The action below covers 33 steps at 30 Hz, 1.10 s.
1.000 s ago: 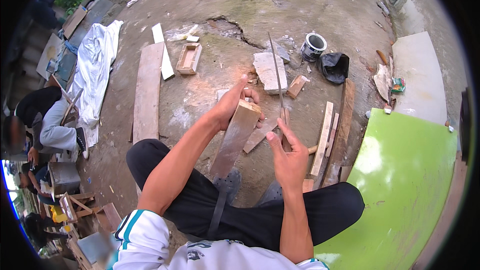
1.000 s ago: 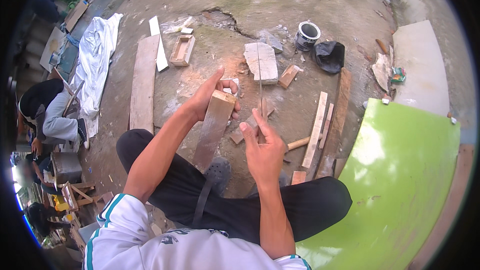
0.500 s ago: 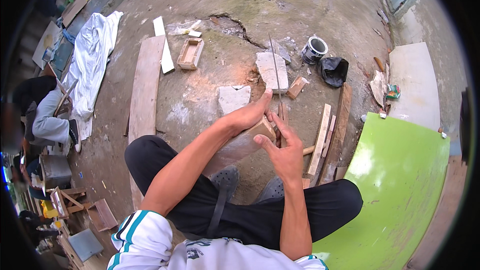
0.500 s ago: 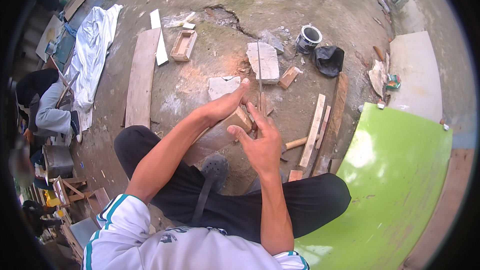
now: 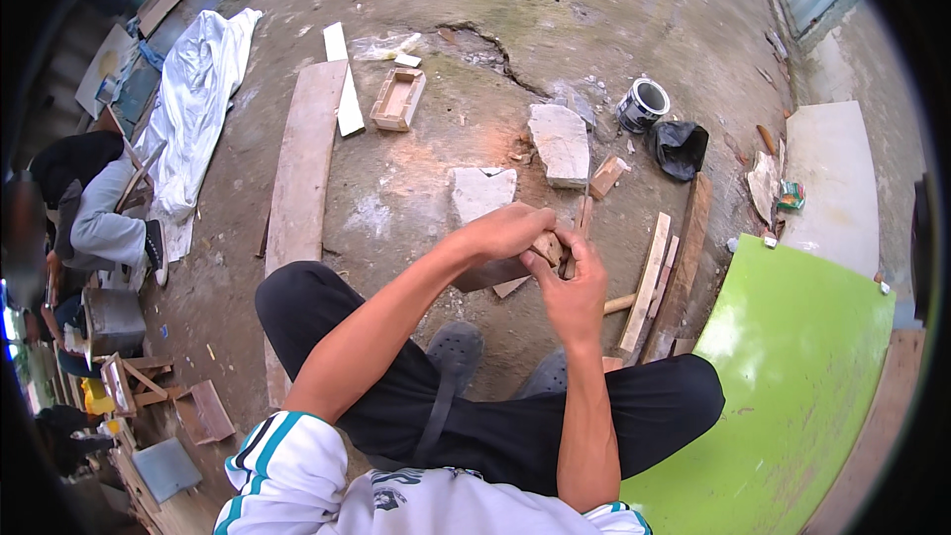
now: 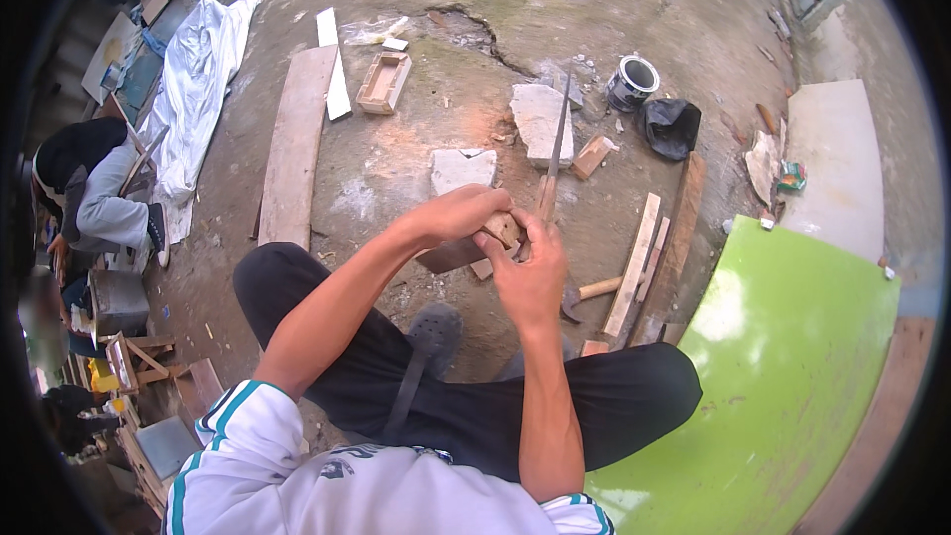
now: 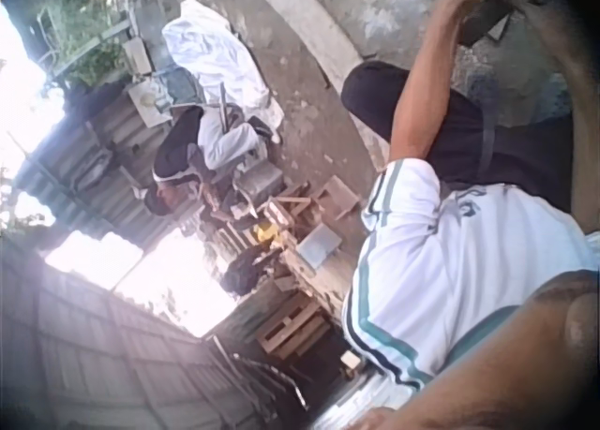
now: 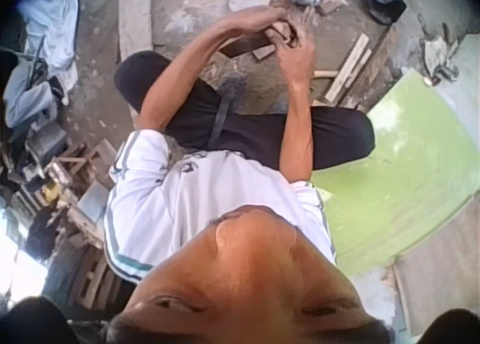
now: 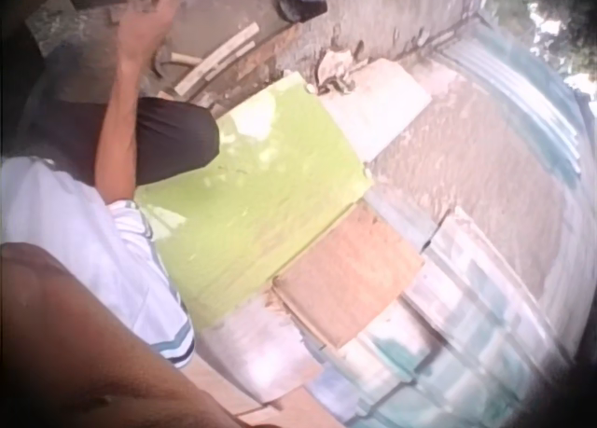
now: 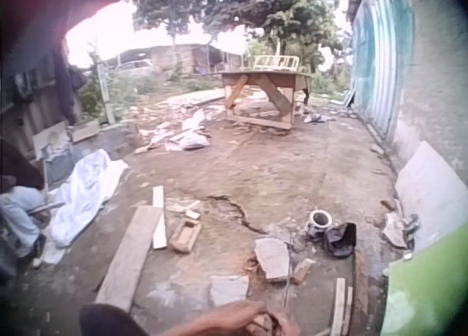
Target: The person sits on the ground and uses a hand saw to sand a small piece of wood. They repeatedly rub the saw blade against the wood surface, occasionally pausing to inspect the piece before continuing.
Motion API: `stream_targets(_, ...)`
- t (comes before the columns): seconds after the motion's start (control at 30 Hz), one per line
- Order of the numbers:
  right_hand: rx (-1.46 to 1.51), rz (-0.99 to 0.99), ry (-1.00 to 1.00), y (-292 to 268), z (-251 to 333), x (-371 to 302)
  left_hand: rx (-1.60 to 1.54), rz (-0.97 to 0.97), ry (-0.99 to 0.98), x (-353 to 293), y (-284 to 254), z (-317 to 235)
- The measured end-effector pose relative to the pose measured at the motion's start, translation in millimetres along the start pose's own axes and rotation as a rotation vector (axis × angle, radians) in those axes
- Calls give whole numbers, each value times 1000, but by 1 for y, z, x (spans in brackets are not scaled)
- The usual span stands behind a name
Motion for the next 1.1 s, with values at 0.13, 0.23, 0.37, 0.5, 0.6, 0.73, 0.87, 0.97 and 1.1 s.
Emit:
stream_targets(0.13, 77, 21, 39, 10, -9, 3, -4, 53, 99, 4, -9, 13)
stream_targets(0.23, 200, 37, 79, 11, -20, 9, -4, 85, 176, 1, -11, 8)
stream_targets(0.37, 151, 34, 91, 13, -23, 13, 22, 71, 210, 2, -13, 4)
stream_targets(0.5, 24, 64, 176, 12, -3, 11, 167, -30, 173, 4, -21, 14)
stream_targets(0.6, 181, -37, 201, 0, -17, 10, 317, -359, 62, 15, -40, 31)
stream_targets(0.73, 141, -128, 184, -20, -10, 6, 449, -404, -223, 29, -67, 63)
stream_targets(0.87, 81, -199, 81, -28, -17, 5, 637, -449, -292, 51, -78, 95)
stream_targets(0.97, 92, -204, 86, -34, -19, 4, 746, -446, -253, 78, -71, 108)
stream_targets(1.1, 139, -192, 115, -35, -18, 2, 961, -538, -44, 113, -68, 122)
Point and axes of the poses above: each hand's wrist, its own x-axis towards the middle knuckle, its own y-axis out of the palm, z = x × y, the point moved 6 cm from there along x, towards the middle knuckle, and after that the axes turned 9 degrees about z, right-handed, at the moved point
